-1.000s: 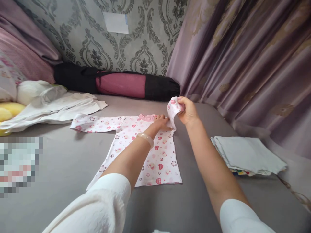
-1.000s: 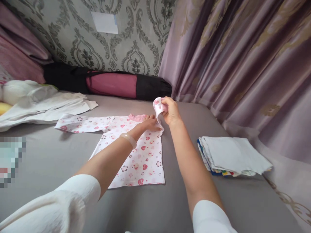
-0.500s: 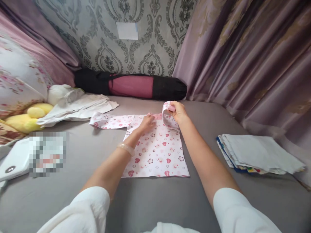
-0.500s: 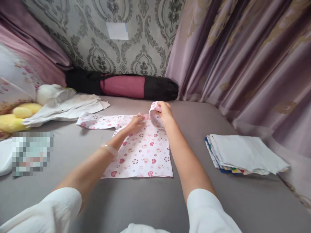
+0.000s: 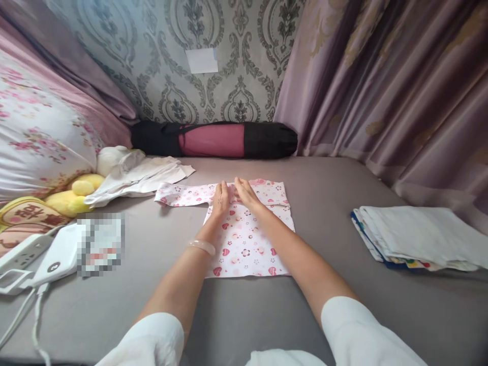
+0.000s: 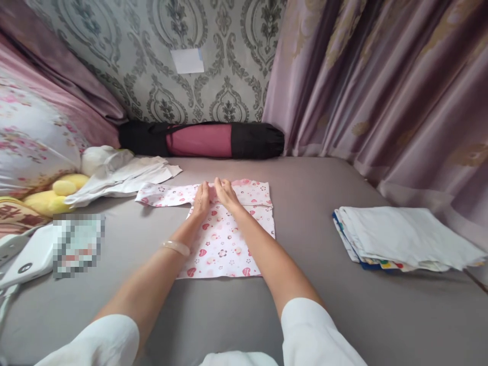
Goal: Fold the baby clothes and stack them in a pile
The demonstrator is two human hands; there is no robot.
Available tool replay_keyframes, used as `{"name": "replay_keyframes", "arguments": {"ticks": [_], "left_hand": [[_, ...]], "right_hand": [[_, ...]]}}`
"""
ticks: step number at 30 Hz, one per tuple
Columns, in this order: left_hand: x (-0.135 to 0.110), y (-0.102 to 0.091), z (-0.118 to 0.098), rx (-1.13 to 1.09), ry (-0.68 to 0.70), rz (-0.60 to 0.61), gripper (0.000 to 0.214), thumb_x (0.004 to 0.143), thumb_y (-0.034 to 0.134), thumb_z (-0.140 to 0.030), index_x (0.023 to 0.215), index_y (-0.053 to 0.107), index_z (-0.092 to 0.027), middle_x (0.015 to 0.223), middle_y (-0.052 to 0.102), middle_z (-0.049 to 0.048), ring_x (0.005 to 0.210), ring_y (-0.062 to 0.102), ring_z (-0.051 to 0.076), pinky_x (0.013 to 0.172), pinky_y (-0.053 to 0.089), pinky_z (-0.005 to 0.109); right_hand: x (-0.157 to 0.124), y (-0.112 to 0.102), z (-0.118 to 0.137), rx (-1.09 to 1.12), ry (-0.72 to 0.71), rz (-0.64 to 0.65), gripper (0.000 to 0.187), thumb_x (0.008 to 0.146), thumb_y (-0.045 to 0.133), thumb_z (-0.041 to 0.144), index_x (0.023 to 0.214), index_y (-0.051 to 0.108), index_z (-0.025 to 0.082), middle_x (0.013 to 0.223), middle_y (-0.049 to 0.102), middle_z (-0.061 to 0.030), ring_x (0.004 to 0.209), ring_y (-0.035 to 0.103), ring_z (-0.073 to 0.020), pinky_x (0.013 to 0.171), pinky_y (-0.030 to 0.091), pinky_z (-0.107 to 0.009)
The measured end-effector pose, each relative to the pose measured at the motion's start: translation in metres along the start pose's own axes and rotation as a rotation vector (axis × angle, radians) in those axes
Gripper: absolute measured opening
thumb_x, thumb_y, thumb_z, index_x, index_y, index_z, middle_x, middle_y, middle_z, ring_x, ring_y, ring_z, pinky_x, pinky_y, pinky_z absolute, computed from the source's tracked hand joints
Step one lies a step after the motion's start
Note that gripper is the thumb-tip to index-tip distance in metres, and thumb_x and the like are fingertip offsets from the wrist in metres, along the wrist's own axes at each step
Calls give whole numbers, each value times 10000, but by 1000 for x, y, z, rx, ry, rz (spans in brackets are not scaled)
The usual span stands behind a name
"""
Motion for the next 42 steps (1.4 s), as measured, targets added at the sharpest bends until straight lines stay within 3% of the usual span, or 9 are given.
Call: {"name": "replay_keyframes", "arguments": {"ticks": [4,9,13,17,20,26,30,36,42], "left_hand": [[-5,-2,1,90,4,11,467,859,571,-329,1286,462,-173,1274,586,131,1207,543,251,1068,407,409],[-6,-1,3,146,104,48,584,787,490,-130,1362,430,-205,1249,587,107,1209,554,228,1055,435,391],[-3,1,6,166,185,55,574,807,441,-126,1370,456,-237,1306,578,74,1205,556,196,1058,440,364],[1,4,10,143,228,111,428,882,376,-161,1264,561,-215,1295,604,72,1180,570,169,1058,434,339],[6,4,15,116,202,56,422,907,385,-179,1296,544,-213,1264,620,67,1146,589,167,1039,443,321],[23,3,22,107,-64,-90,466,875,512,-227,1331,505,-134,1002,695,97,991,654,234,966,485,388],[25,2,20,219,44,-81,391,877,499,-214,1260,562,-168,1111,680,119,1097,619,258,1020,441,402],[23,3,23,283,52,-114,449,893,442,-185,1335,484,-119,1077,671,147,1085,611,280,1004,441,438],[19,5,14,394,187,-231,386,906,431,-208,1247,555,-77,1171,626,193,1140,558,294,1033,413,435]], "right_hand": [[2,-41,-4,-413,-56,-155,275,931,503,390,1143,590,237,1186,664,-80,1143,594,-212,983,441,-324],[10,-115,-14,-822,86,-426,327,951,414,258,1207,592,160,1249,620,-159,1199,552,-254,980,425,-341],[14,-144,-24,-912,253,-445,381,963,428,347,1181,616,96,1224,613,-239,1152,597,-281,879,470,-326],[19,-145,-29,-921,258,-367,348,978,426,354,1128,640,123,1135,667,-221,1097,638,-279,847,473,-327],[19,-142,-32,-949,247,-365,348,1004,373,310,1216,567,114,1151,661,-228,1109,637,-289,873,460,-353],[13,-135,-37,-977,220,-436,353,1026,282,296,1240,502,121,1160,651,-229,1108,638,-308,880,462,-383],[12,-133,-40,-986,212,-450,347,1025,275,279,1219,509,112,1169,646,-231,1093,641,-322,874,467,-398],[15,-134,-44,-995,184,-472,351,1020,264,226,1229,513,93,1165,640,-235,1085,644,-317,884,469,-409],[18,-141,-32,-1032,284,-375,361,954,330,114,1251,529,63,1165,642,-231,1084,637,-305,879,477,-396]]}}
Point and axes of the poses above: each hand's wrist, its own x-axis towards the middle knuckle, its own y-axis out of the palm, z = x × y, the point moved 2 cm from there along x, towards the middle knuckle
